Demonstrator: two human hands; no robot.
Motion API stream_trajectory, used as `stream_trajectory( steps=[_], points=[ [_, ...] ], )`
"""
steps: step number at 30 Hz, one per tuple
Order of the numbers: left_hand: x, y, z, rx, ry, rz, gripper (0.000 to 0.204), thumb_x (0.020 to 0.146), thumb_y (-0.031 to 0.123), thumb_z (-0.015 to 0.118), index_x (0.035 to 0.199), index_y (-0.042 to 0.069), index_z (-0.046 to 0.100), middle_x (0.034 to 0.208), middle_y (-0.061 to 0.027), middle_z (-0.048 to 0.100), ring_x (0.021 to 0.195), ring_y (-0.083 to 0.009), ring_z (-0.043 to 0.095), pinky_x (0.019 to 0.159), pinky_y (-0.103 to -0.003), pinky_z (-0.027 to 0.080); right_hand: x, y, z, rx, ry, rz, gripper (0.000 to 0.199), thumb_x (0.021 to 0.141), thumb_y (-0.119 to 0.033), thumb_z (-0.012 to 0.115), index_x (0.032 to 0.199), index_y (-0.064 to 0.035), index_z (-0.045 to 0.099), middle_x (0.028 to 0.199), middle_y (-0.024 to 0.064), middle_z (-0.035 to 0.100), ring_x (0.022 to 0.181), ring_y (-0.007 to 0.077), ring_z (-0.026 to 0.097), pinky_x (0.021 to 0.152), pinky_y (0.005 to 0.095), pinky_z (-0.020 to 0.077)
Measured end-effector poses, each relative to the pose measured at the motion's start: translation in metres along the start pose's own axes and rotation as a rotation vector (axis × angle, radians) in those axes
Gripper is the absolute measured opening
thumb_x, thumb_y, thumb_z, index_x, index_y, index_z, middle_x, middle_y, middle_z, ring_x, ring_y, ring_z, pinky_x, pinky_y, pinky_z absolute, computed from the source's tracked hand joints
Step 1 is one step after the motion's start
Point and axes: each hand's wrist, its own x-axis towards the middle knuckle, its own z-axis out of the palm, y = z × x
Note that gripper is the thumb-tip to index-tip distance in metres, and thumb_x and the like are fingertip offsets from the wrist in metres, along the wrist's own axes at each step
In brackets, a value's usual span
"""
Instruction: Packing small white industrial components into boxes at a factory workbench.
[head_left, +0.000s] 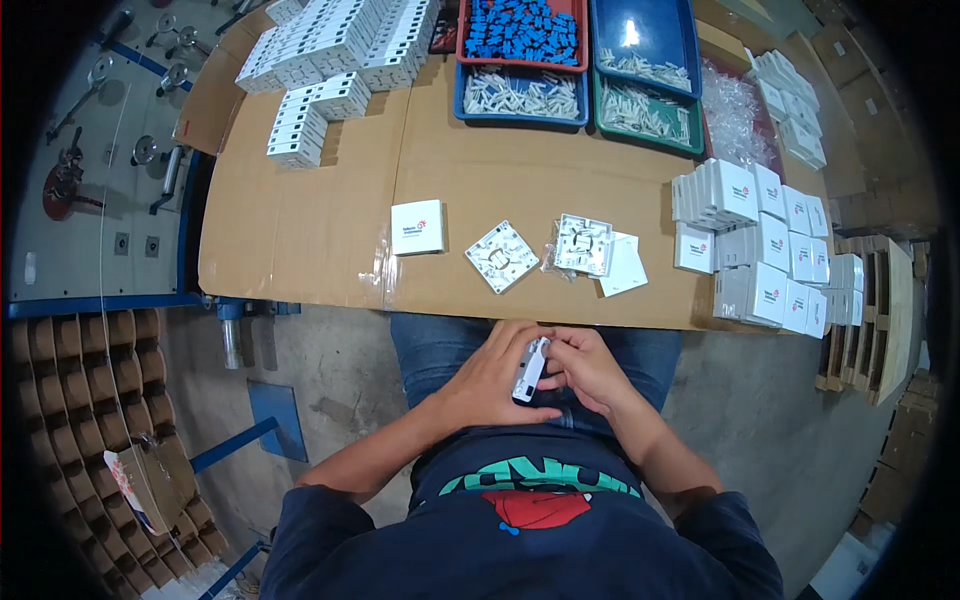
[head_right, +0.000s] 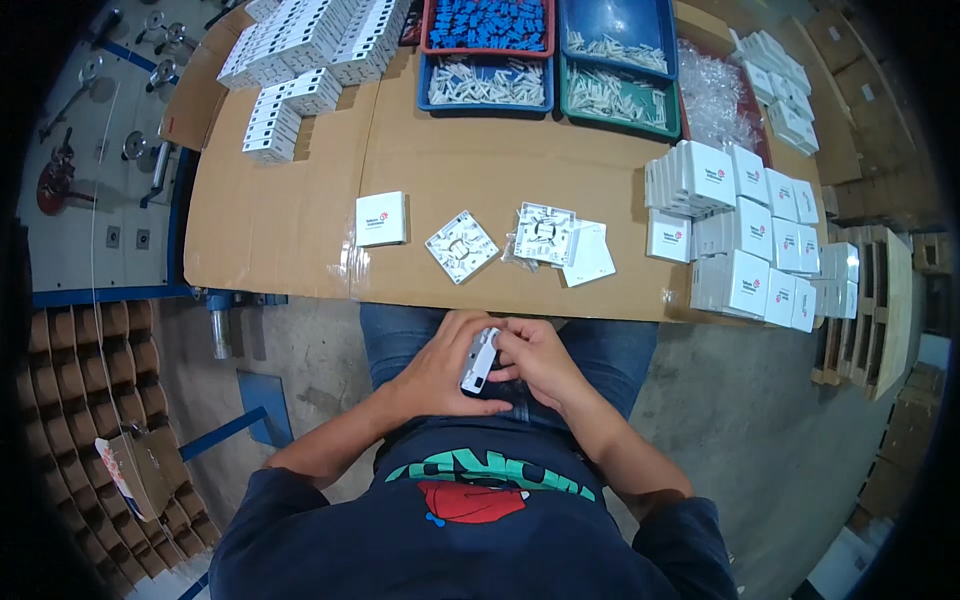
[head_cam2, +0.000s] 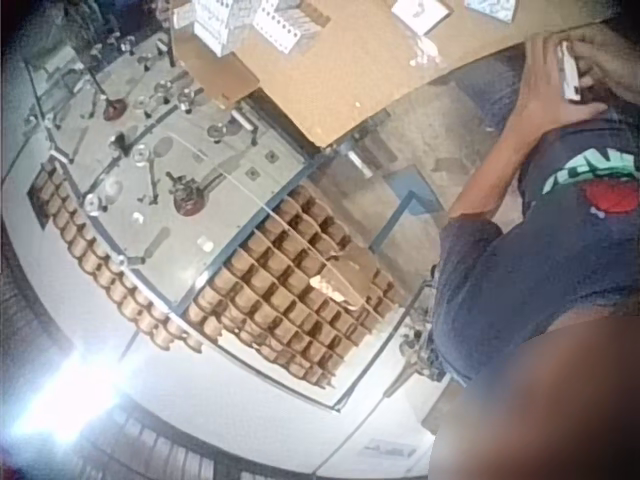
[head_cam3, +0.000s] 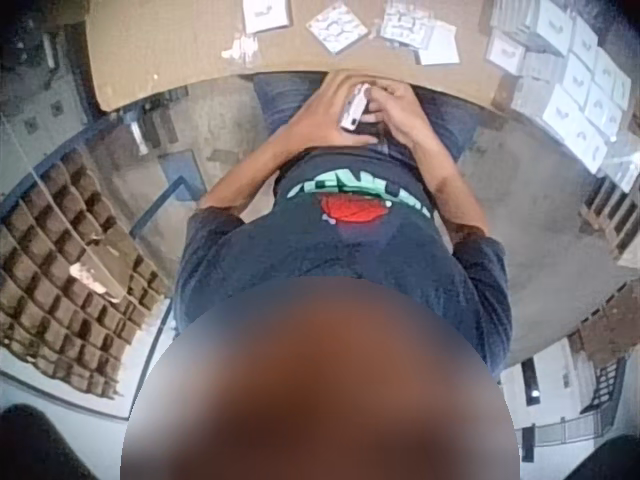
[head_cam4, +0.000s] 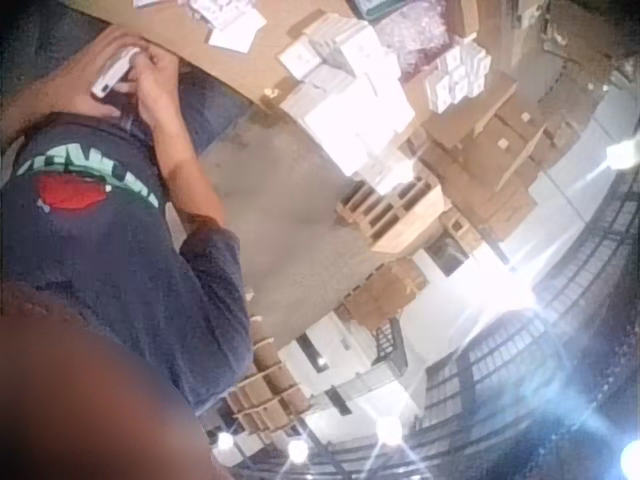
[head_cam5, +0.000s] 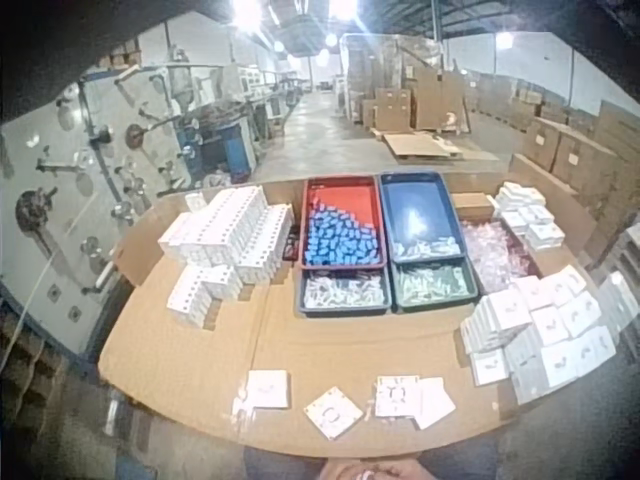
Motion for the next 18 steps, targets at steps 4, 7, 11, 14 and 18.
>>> stream_trajectory(
  steps=[4,7,11,14,18],
  points=[
    [-0.004,0.010,0.003,-0.019,-0.017,-0.099,0.086,0.070,0.034,0.090,0.136,0.001,0.047,0.131,-0.0209,0.050,0.121,-0.0395,0.050,0.105,-0.045,0.042,0.001,0.004,-0.007,0.071,-0.055,0.106,0.019,0.102,-0.011,0.054,0.115,-0.0012,0.063,0.101,0.0080,0.070,0.084,0.0206,0.074,0.067,0.0317,0.0630],
    [-0.008,0.016,0.007,-0.008,-0.025,-0.159,0.077,0.074,0.030,0.087,0.133,0.000,0.048,0.127,-0.0202,0.052,0.119,-0.0394,0.050,0.105,-0.044,0.041,0.001,0.007,-0.017,0.145,-0.114,0.170,0.018,0.102,-0.012,0.054,0.114,-0.0001,0.062,0.099,0.0107,0.071,0.083,0.0229,0.074,0.066,0.0328,0.0635],
    [-0.012,0.035,0.003,0.005,-0.079,-0.202,0.073,0.075,0.027,0.084,0.131,-0.002,0.046,0.123,-0.0210,0.053,0.117,-0.0391,0.050,0.103,-0.045,0.042,-0.007,0.007,-0.015,0.230,-0.172,0.275,0.016,0.101,-0.009,0.053,0.109,0.0011,0.061,0.094,0.0144,0.072,0.079,0.0251,0.075,0.068,0.0350,0.0647],
    [-0.012,0.039,-0.001,0.013,-0.174,-0.253,0.073,0.076,0.025,0.083,0.131,-0.003,0.044,0.123,-0.0217,0.053,0.116,-0.0395,0.051,0.104,-0.044,0.042,0.000,0.018,-0.023,0.214,-0.246,0.327,0.016,0.099,-0.008,0.052,0.109,0.0008,0.061,0.097,0.0147,0.071,0.086,0.0274,0.075,0.073,0.0381,0.0642],
    [-0.013,0.031,0.004,0.044,-0.178,-0.258,0.074,0.076,0.025,0.083,0.131,-0.003,0.043,0.123,-0.0225,0.052,0.117,-0.0400,0.051,0.104,-0.044,0.042,0.002,0.017,-0.024,0.224,-0.221,0.337,0.016,0.099,-0.008,0.052,0.108,0.0008,0.061,0.095,0.0139,0.071,0.084,0.0279,0.075,0.074,0.0387,0.0642]
  ],
)
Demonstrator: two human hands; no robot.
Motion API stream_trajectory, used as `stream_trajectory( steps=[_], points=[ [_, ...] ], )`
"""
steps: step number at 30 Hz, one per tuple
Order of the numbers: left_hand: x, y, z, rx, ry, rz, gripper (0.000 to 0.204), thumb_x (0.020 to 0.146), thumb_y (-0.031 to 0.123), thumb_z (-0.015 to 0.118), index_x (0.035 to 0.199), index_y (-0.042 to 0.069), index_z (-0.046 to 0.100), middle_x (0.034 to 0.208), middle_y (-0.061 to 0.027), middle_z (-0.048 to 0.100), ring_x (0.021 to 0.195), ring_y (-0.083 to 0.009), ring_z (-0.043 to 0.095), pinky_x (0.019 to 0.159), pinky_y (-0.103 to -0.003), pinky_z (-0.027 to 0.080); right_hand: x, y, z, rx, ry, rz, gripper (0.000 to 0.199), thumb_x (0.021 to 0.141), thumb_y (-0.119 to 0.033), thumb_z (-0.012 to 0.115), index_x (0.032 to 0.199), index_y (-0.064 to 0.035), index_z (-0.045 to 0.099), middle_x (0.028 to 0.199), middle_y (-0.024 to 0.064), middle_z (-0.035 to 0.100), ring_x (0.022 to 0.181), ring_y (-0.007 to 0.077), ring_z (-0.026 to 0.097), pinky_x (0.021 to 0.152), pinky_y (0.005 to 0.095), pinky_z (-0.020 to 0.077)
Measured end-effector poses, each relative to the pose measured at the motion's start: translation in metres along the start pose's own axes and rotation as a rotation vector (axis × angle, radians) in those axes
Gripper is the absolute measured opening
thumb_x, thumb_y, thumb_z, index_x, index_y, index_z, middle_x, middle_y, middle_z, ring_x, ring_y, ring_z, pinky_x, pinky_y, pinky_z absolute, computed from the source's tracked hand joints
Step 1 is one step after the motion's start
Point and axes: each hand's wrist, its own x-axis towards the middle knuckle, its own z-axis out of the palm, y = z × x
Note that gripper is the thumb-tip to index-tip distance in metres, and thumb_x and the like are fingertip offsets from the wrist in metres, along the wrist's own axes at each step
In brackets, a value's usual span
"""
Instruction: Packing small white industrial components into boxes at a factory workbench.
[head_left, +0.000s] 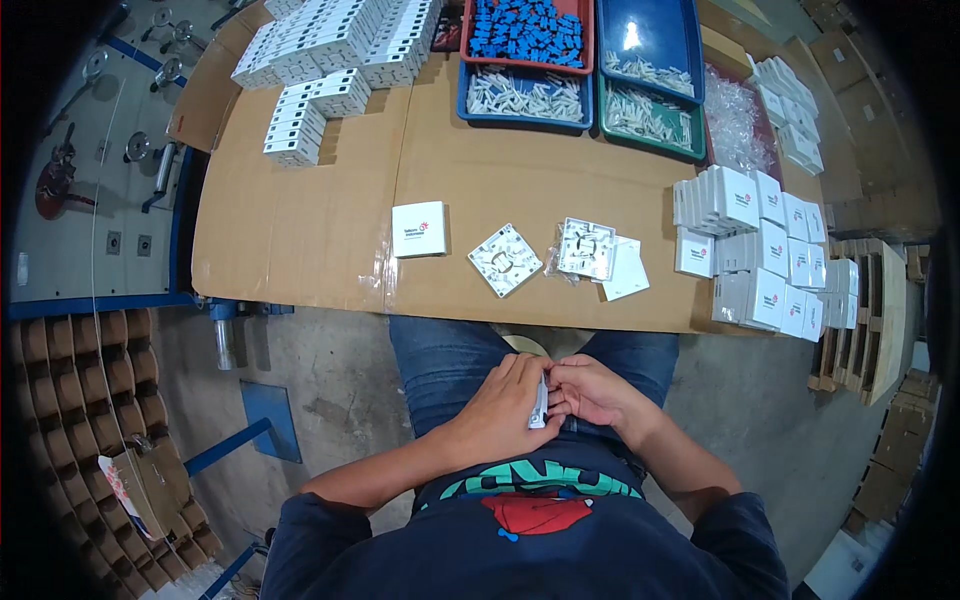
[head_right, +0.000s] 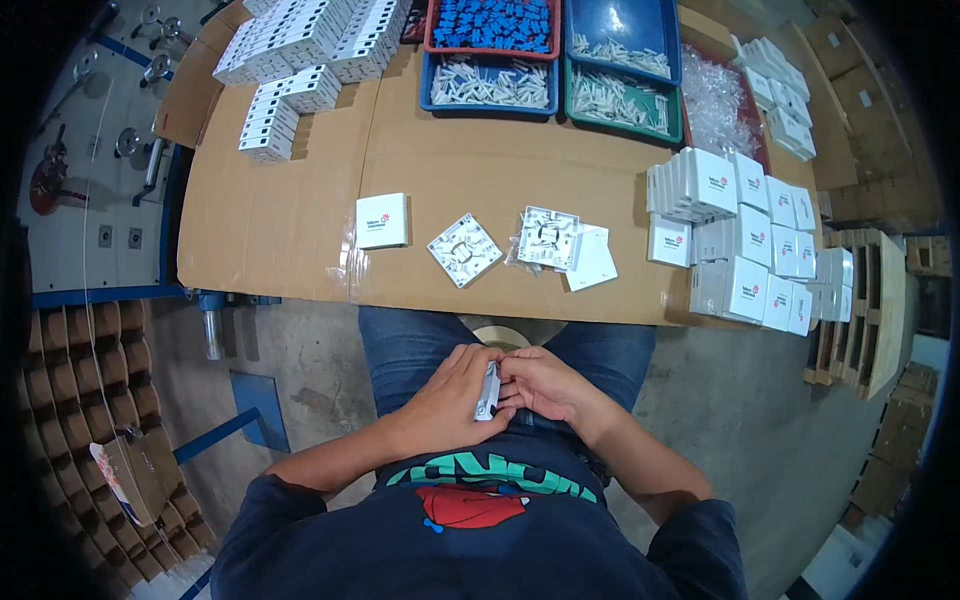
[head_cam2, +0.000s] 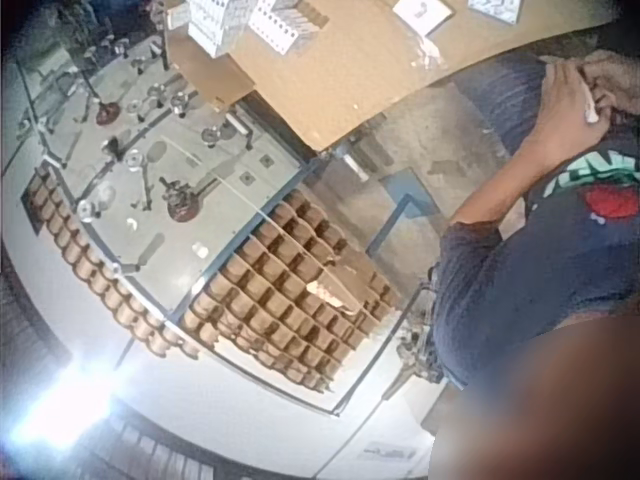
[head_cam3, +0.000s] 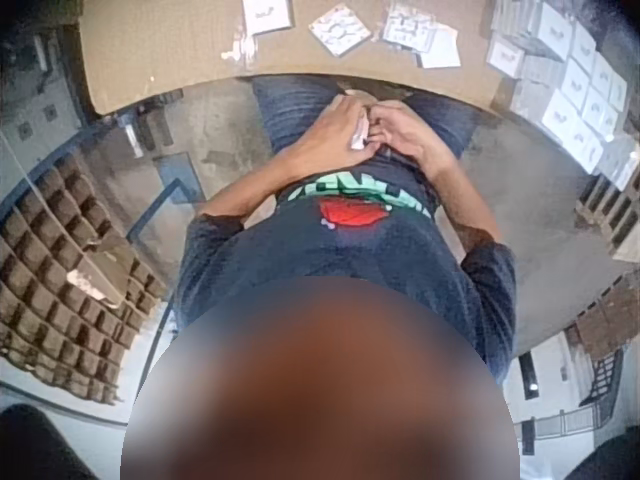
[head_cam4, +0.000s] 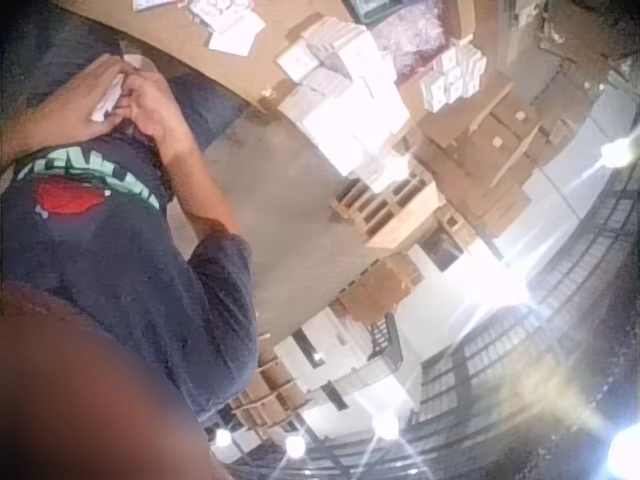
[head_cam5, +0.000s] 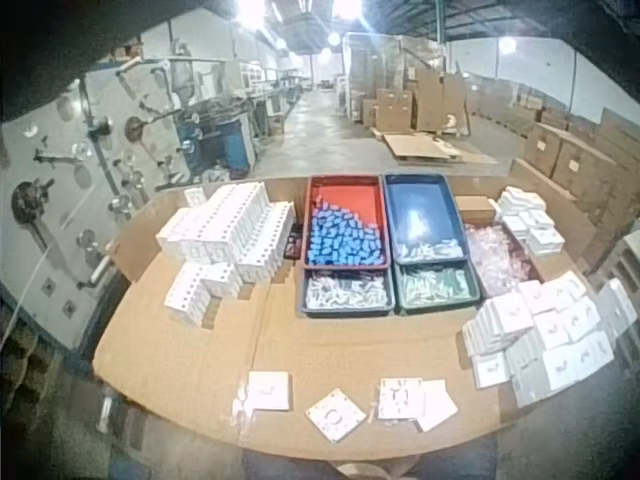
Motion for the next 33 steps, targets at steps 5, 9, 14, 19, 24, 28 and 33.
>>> stream_trajectory(
  steps=[5,9,14,19,24,28,33],
  points=[
    [0.000,-0.007,-0.001,-0.156,0.124,0.125,0.077,0.073,0.025,0.086,0.133,0.000,0.044,0.125,-0.0207,0.054,0.115,-0.0391,0.056,0.101,-0.044,0.046,-0.016,-0.008,0.023,-0.065,0.070,-0.041,0.022,0.102,-0.011,0.051,0.120,-0.0013,0.058,0.111,0.0147,0.068,0.096,0.0275,0.073,0.082,0.0416,0.0630],
    [0.003,-0.016,0.002,-0.209,0.146,0.162,0.079,0.071,0.021,0.088,0.134,0.002,0.044,0.126,-0.0192,0.055,0.114,-0.0380,0.058,0.100,-0.044,0.048,-0.017,-0.006,0.020,-0.043,-0.027,-0.075,0.027,0.103,-0.013,0.051,0.127,-0.0022,0.055,0.114,0.0128,0.066,0.099,0.0259,0.072,0.083,0.0426,0.0626],
    [0.001,-0.027,0.009,-0.161,0.247,0.301,0.074,0.070,0.016,0.088,0.131,0.002,0.047,0.122,-0.0202,0.055,0.113,-0.0392,0.056,0.098,-0.045,0.047,-0.015,-0.003,0.036,-0.182,0.073,-0.172,0.027,0.103,-0.012,0.048,0.126,-0.0013,0.057,0.109,0.0086,0.066,0.091,0.0188,0.071,0.074,0.0356,0.0633],
    [-0.004,-0.029,0.008,-0.130,0.296,0.352,0.082,0.064,0.013,0.092,0.131,0.003,0.046,0.125,-0.0182,0.056,0.113,-0.0366,0.058,0.096,-0.046,0.048,-0.018,-0.002,0.043,-0.203,0.048,-0.211,0.028,0.102,-0.010,0.049,0.128,-0.0029,0.058,0.108,0.0075,0.065,0.090,0.0162,0.069,0.071,0.0320,0.0633],
    [-0.001,-0.031,0.008,-0.103,0.363,0.413,0.092,0.064,0.018,0.096,0.136,0.006,0.041,0.125,-0.0174,0.056,0.113,-0.0351,0.058,0.096,-0.046,0.047,-0.033,-0.021,0.047,-0.474,0.015,-0.232,0.045,0.105,-0.018,0.052,0.148,-0.0082,0.045,0.124,0.0104,0.064,0.112,0.0221,0.066,0.083,0.0366,0.0619],
    [0.005,-0.035,0.010,-0.133,0.542,0.553,0.116,0.062,0.035,0.099,0.144,0.012,0.021,0.123,-0.0178,0.061,0.116,-0.0355,0.059,0.100,-0.055,0.043,-0.030,-0.036,0.020,-0.142,-0.256,-0.188,0.066,0.106,-0.047,0.049,0.156,-0.0083,0.031,0.149,0.0153,0.047,0.136,0.0279,0.050,0.106,0.0523,0.0486],
    [0.008,-0.049,0.019,-0.002,0.569,0.667,0.122,0.050,0.056,0.097,0.140,0.016,0.024,0.126,-0.0185,0.063,0.129,-0.0399,0.054,0.114,-0.060,0.029,-0.017,-0.018,0.040,0.089,-0.277,-0.032,0.058,0.104,-0.055,0.049,0.141,-0.0102,0.046,0.132,0.0102,0.060,0.123,0.0244,0.060,0.102,0.0483,0.0516]
  ],
)
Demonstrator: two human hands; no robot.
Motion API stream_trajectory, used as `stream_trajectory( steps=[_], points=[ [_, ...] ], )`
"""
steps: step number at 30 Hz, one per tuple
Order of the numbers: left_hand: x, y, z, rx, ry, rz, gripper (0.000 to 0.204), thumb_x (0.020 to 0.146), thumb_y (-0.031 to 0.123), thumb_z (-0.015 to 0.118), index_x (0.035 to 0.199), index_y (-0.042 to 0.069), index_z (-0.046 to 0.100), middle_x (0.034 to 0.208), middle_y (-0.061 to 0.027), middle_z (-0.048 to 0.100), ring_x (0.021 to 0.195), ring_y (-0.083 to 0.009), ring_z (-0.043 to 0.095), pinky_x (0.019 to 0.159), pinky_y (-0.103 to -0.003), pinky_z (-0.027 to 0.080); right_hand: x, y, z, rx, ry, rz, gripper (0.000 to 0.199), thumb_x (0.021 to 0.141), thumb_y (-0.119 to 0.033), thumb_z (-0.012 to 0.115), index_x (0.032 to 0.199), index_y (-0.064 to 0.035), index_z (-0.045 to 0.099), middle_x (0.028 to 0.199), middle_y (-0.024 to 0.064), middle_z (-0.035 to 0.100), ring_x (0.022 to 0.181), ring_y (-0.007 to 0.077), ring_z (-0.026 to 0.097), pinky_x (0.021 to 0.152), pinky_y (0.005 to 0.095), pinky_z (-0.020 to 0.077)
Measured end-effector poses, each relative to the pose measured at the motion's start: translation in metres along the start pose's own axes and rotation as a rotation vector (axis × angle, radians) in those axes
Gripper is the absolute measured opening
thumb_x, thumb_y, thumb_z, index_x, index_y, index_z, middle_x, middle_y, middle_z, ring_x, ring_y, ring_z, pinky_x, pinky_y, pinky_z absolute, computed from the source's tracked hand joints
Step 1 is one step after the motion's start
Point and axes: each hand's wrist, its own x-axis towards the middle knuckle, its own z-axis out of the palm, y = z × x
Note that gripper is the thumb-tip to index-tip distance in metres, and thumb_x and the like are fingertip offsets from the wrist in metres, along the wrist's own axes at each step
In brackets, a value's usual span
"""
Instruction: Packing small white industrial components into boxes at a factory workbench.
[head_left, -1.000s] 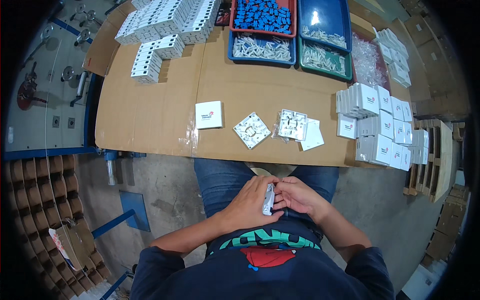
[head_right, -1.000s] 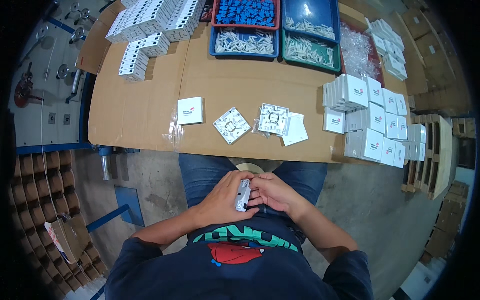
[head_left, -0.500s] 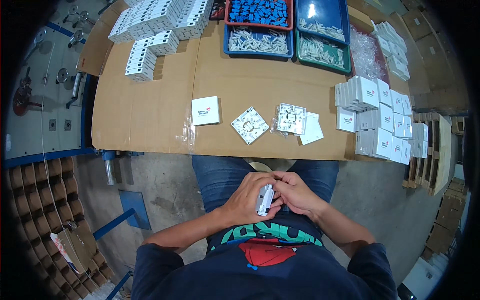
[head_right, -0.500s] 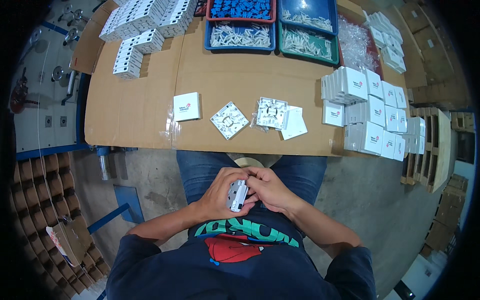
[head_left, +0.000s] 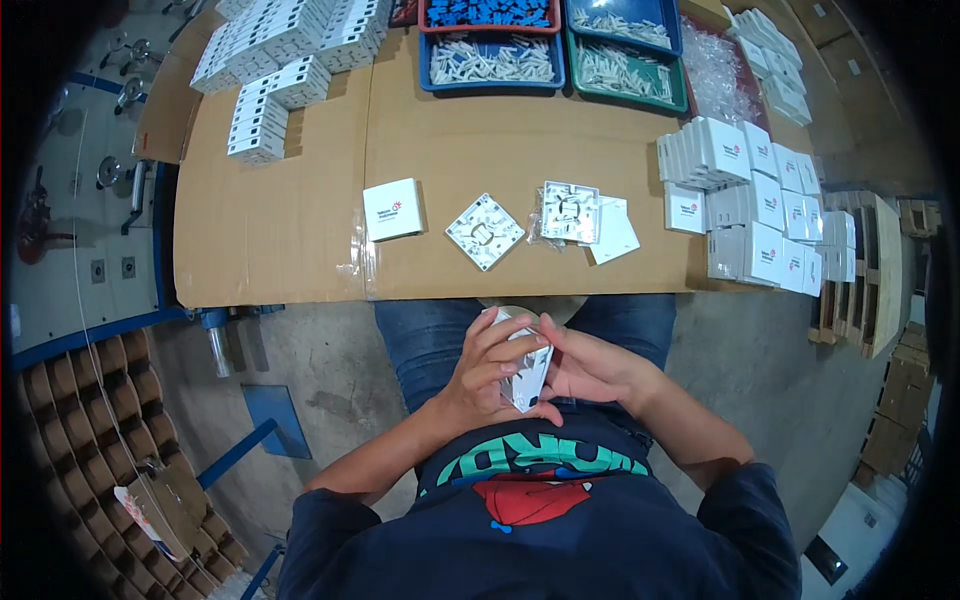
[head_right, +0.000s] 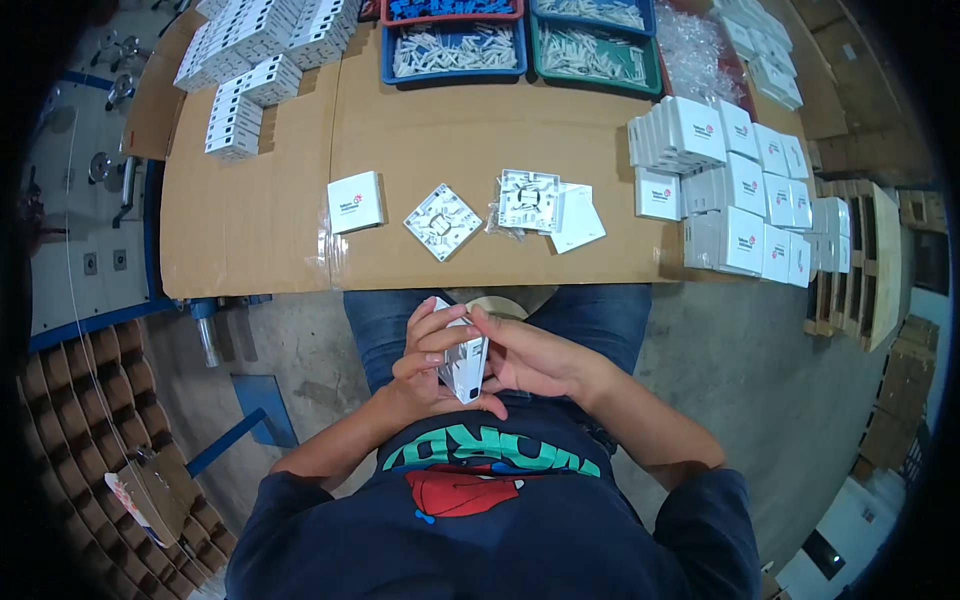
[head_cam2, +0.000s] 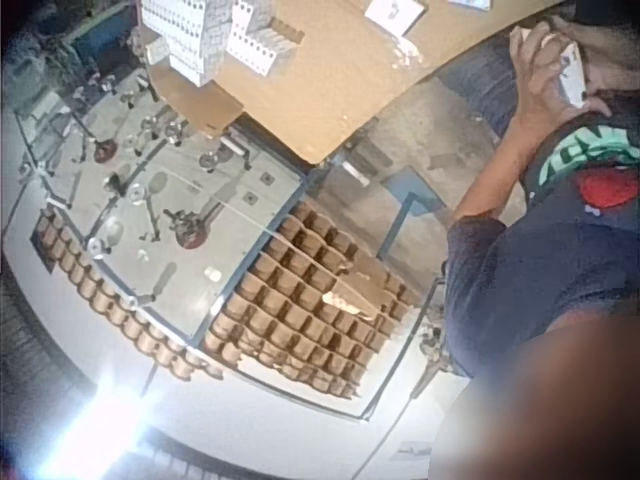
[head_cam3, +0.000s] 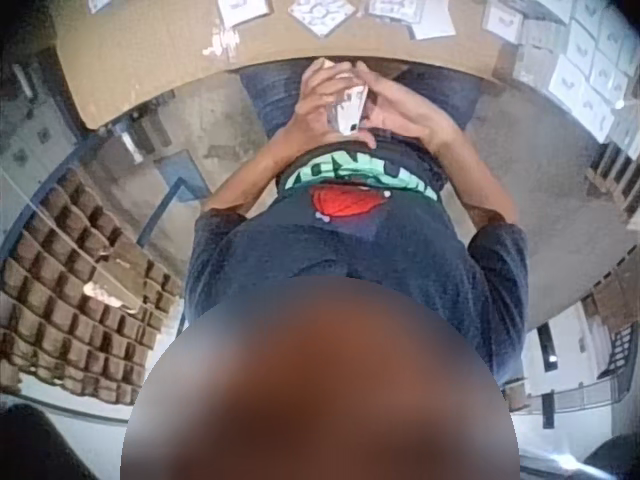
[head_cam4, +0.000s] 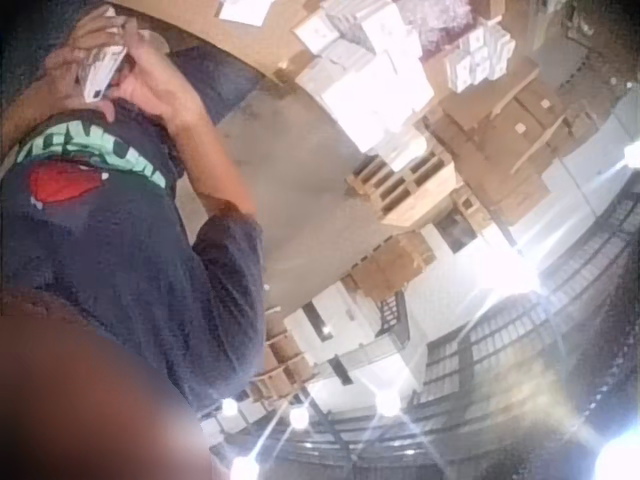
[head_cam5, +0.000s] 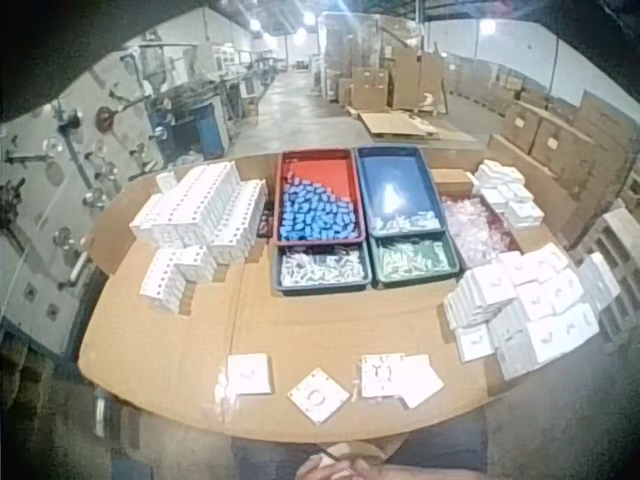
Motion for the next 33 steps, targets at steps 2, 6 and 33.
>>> stream_trajectory(
  steps=[2,6,33],
  points=[
    [0.002,0.001,-0.008,-0.008,-0.025,-0.019,0.128,0.053,0.062,0.094,0.146,0.013,0.021,0.139,-0.0221,0.054,0.136,-0.0423,0.047,0.118,-0.059,0.023,0.001,-0.003,0.003,0.048,-0.010,-0.085,0.049,0.105,-0.039,0.056,0.143,-0.0103,0.045,0.130,0.0086,0.060,0.122,0.0214,0.060,0.101,0.0431,0.0511],
    [0.036,0.016,-0.018,-0.011,0.030,-0.334,0.124,0.067,0.059,0.089,0.153,0.002,0.019,0.151,-0.0258,0.038,0.139,-0.0410,0.041,0.114,-0.054,0.033,0.006,-0.004,0.016,-0.142,0.140,-0.299,0.058,0.100,-0.018,0.064,0.151,-0.0087,0.039,0.131,0.0060,0.056,0.122,0.0166,0.056,0.102,0.0322,0.0465],
    [0.007,-0.013,0.011,0.097,0.270,-0.240,0.112,0.065,0.064,0.085,0.140,-0.010,0.048,0.132,-0.0247,0.055,0.118,-0.0390,0.055,0.101,-0.047,0.045,0.032,0.028,0.040,-0.445,0.349,-0.630,0.047,0.112,-0.037,0.036,0.139,-0.0029,0.053,0.099,0.0010,0.061,0.086,0.0041,0.054,0.076,0.0212,0.0455]
  ],
)
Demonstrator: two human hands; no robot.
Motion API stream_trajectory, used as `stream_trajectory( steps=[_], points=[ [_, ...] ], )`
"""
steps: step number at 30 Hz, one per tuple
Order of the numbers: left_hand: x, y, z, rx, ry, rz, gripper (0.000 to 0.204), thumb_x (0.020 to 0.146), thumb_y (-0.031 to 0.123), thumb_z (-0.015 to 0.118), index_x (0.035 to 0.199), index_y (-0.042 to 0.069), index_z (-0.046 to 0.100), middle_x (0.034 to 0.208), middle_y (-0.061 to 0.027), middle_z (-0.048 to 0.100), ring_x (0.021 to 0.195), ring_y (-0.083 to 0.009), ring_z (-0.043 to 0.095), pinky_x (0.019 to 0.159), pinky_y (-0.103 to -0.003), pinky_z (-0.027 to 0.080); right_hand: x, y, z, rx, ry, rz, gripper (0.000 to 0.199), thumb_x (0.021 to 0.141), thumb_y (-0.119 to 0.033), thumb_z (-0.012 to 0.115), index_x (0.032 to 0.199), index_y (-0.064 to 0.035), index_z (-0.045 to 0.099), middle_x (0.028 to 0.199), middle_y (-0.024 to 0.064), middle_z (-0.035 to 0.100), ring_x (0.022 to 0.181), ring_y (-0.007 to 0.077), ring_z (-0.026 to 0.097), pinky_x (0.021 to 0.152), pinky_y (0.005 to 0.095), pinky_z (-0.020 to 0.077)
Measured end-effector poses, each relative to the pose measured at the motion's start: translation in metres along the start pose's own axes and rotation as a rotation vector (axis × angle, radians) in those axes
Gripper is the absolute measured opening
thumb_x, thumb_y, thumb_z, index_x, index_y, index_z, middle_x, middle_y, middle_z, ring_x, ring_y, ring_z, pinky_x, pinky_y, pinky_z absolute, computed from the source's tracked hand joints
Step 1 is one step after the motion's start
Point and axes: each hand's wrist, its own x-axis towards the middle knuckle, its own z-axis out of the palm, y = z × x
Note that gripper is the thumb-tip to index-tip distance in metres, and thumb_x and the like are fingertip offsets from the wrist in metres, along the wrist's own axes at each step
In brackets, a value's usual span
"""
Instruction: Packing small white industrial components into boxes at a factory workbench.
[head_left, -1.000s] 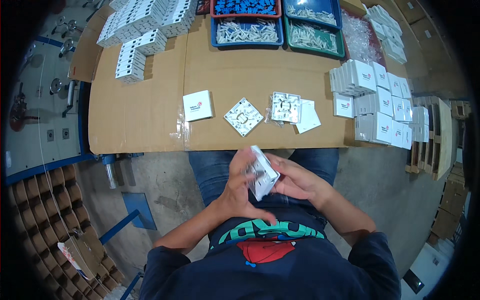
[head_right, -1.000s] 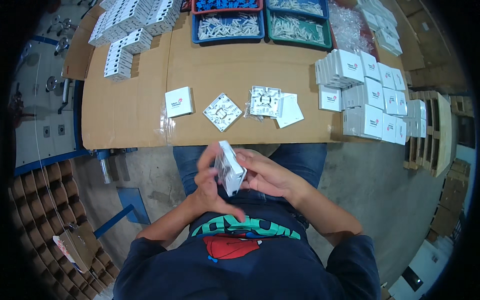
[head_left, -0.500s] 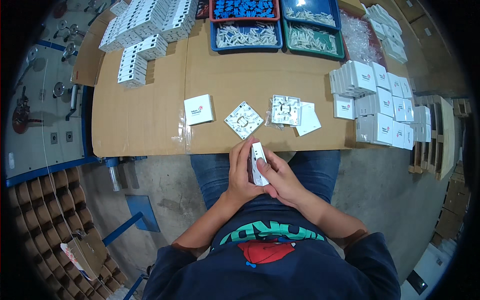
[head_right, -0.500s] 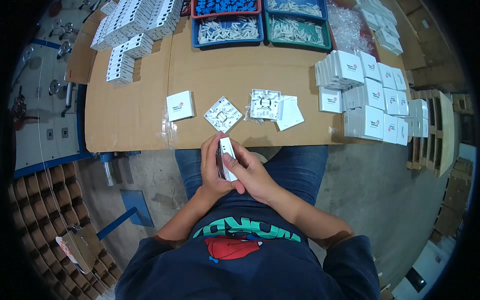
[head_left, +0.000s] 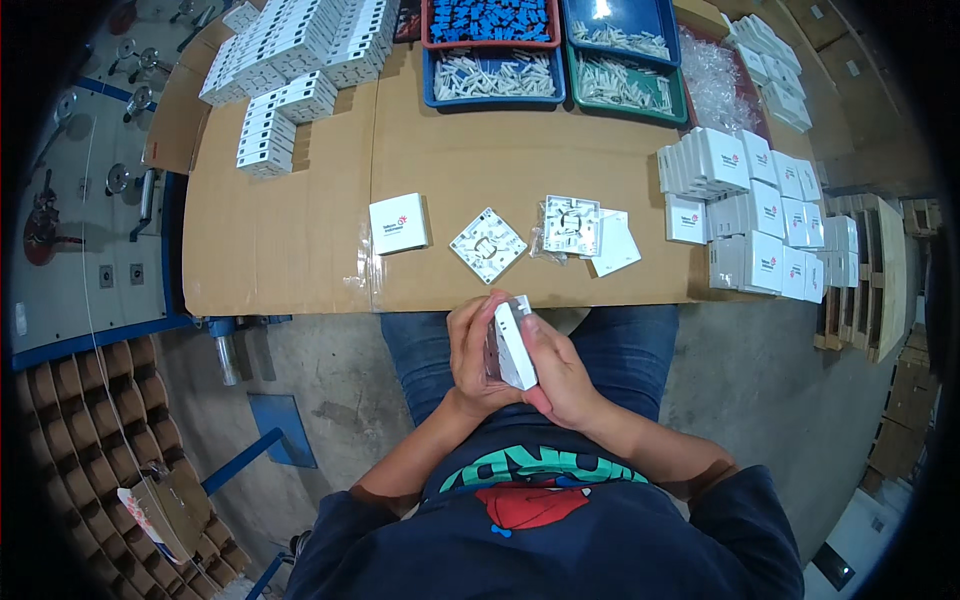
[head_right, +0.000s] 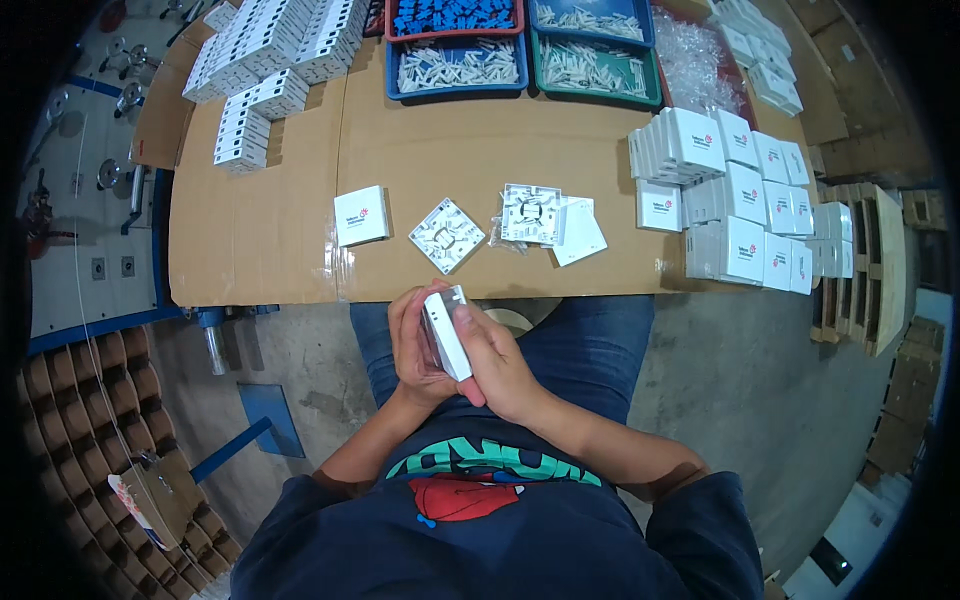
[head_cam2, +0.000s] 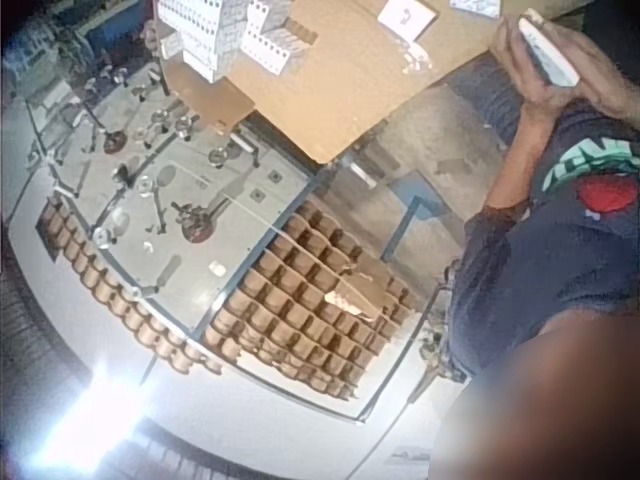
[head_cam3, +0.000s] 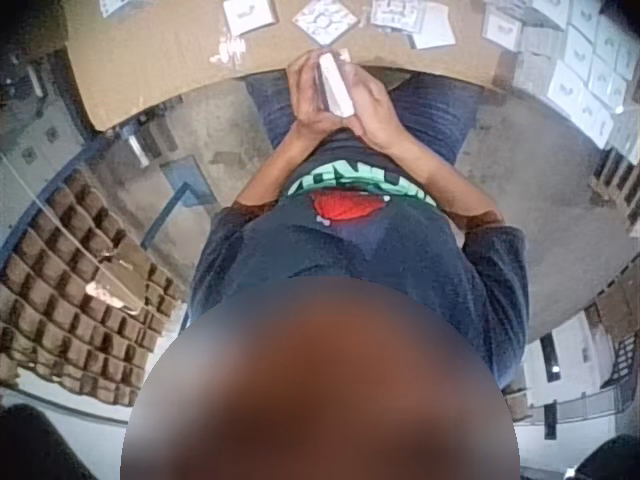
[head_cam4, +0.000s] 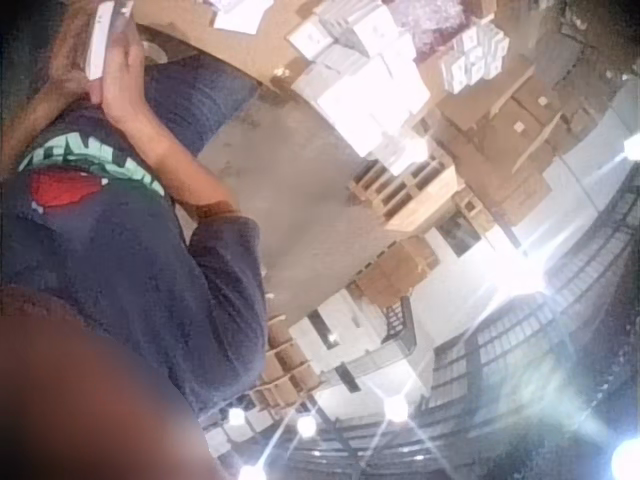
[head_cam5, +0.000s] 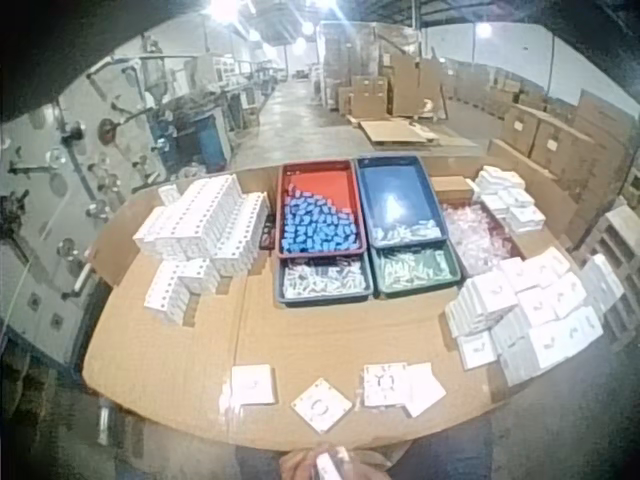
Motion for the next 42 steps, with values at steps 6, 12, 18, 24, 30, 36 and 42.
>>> stream_trajectory(
  steps=[6,12,18,24,30,36,42],
  points=[
    [0.001,-0.008,0.011,-0.150,0.057,0.009,0.115,0.065,0.068,0.084,0.140,-0.011,0.046,0.130,-0.0264,0.053,0.117,-0.0378,0.056,0.098,-0.046,0.048,0.001,-0.002,0.004,0.122,0.109,-0.009,0.049,0.112,-0.039,0.037,0.144,-0.0037,0.048,0.121,0.0079,0.062,0.107,0.0140,0.062,0.094,0.0296,0.0511],
    [0.015,-0.006,0.019,-0.162,0.218,-0.108,0.120,0.077,0.080,0.066,0.148,-0.010,0.032,0.137,-0.0187,0.046,0.124,-0.0312,0.052,0.108,-0.043,0.040,0.008,-0.015,0.000,0.321,0.297,-0.168,0.048,0.111,-0.034,0.038,0.150,-0.0071,0.039,0.125,0.0109,0.060,0.109,0.0188,0.063,0.090,0.0342,0.0555],
    [0.053,0.006,0.024,-1.178,0.338,-0.786,0.086,0.100,0.070,0.030,0.154,0.003,0.033,0.145,-0.0202,0.050,0.127,-0.0340,0.056,0.109,-0.050,0.044,0.033,-0.036,-0.068,0.158,0.225,-0.124,0.033,0.101,-0.030,0.059,0.126,-0.0088,0.053,0.128,0.0136,0.057,0.114,0.0224,0.061,0.091,0.0377,0.0544],
    [0.047,-0.008,0.030,-1.194,0.274,-0.884,0.069,0.105,0.055,0.025,0.150,0.006,0.042,0.135,-0.0172,0.060,0.125,-0.0290,0.058,0.106,-0.044,0.047,0.037,-0.023,-0.039,-0.948,0.253,-0.505,0.021,0.085,-0.014,0.079,0.097,-0.0041,0.067,0.117,0.0139,0.058,0.117,0.0285,0.057,0.099,0.0385,0.0449],
    [0.042,-0.029,0.034,-1.040,0.276,-0.938,0.066,0.106,0.054,0.026,0.145,0.006,0.048,0.127,-0.0180,0.065,0.116,-0.0283,0.064,0.103,-0.041,0.049,0.049,-0.012,-0.053,-0.956,0.302,-0.528,0.019,0.085,-0.018,0.077,0.098,-0.0056,0.070,0.120,0.0169,0.059,0.114,0.0364,0.058,0.095,0.0427,0.0489],
    [0.055,-0.036,0.026,-1.126,0.359,-1.065,0.087,0.100,0.073,0.025,0.150,0.005,0.043,0.133,-0.0167,0.061,0.118,-0.0316,0.064,0.100,-0.044,0.052,0.065,-0.037,-0.076,-1.117,0.367,-0.628,0.033,0.087,-0.024,0.077,0.114,-0.0061,0.070,0.124,0.0191,0.059,0.116,0.0365,0.058,0.098,0.0435,0.0476],
    [0.046,-0.040,0.027,-1.031,0.295,-0.962,0.057,0.108,0.049,0.043,0.152,0.015,0.031,0.125,-0.0099,0.055,0.113,-0.0209,0.060,0.095,-0.036,0.054,0.047,-0.029,-0.045,-1.167,0.008,-0.416,0.049,0.082,-0.031,0.083,0.120,-0.0045,0.067,0.128,0.0161,0.057,0.121,0.0341,0.057,0.101,0.0413,0.0462]
  ],
)
